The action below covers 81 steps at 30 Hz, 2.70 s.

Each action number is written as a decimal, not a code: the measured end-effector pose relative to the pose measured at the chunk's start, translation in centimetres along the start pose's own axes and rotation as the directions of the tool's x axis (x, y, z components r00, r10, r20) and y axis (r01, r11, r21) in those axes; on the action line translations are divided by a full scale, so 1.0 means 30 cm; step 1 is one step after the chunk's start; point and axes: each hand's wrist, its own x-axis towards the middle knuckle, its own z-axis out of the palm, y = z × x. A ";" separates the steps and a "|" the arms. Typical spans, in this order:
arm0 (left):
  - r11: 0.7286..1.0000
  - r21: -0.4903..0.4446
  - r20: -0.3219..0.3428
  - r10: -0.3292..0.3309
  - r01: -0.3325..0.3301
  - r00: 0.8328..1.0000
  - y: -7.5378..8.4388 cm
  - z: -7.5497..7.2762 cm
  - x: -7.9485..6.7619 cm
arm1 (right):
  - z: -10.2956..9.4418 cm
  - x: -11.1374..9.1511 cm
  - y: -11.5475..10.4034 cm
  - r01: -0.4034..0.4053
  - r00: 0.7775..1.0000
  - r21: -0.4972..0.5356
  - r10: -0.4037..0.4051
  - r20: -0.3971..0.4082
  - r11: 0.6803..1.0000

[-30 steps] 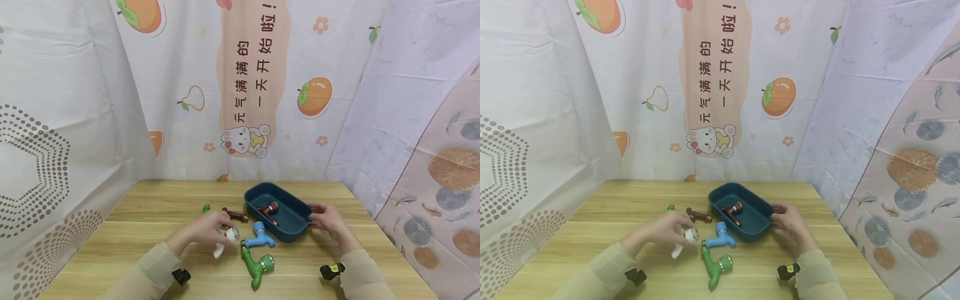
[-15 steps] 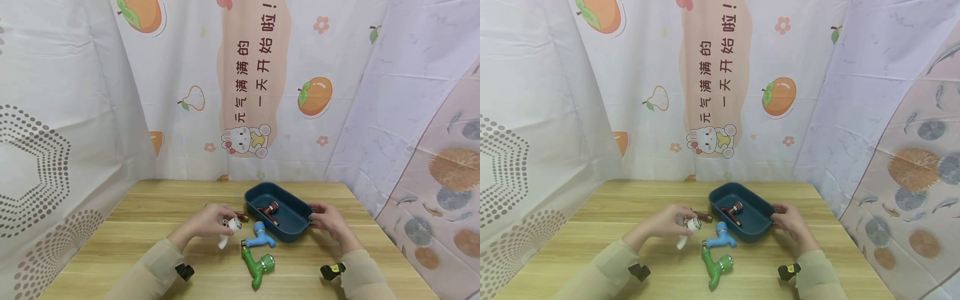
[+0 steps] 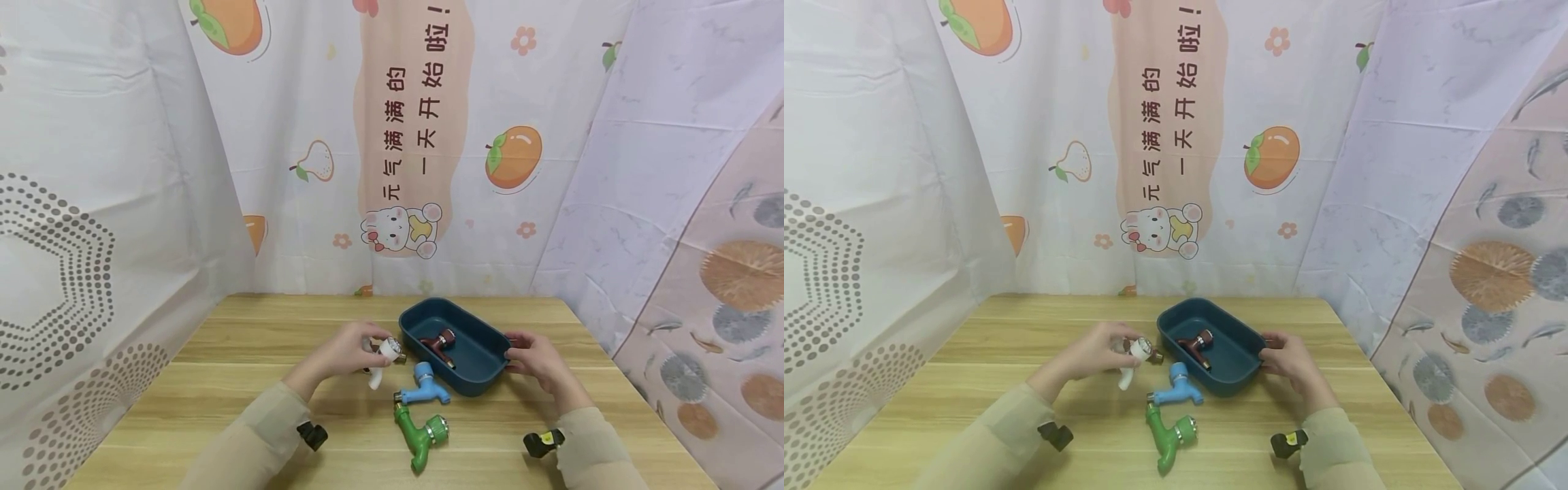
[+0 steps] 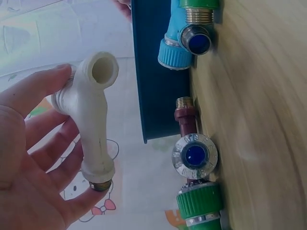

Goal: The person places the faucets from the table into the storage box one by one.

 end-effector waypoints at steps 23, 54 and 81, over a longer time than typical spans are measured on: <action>1.000 0.027 -0.206 0.003 0.002 0.979 0.020 0.004 0.077 | 0.001 -0.002 0.004 0.002 1.000 0.011 -0.002 0.004 1.000; 1.000 0.029 -0.304 0.005 0.005 0.953 0.058 0.027 0.208 | -0.003 0.003 0.005 0.010 1.000 0.004 -0.010 0.008 1.000; 0.998 -0.004 -0.297 -0.060 0.062 0.953 0.060 0.093 0.308 | 0.006 -0.004 0.002 0.000 1.000 0.004 0.000 -0.002 1.000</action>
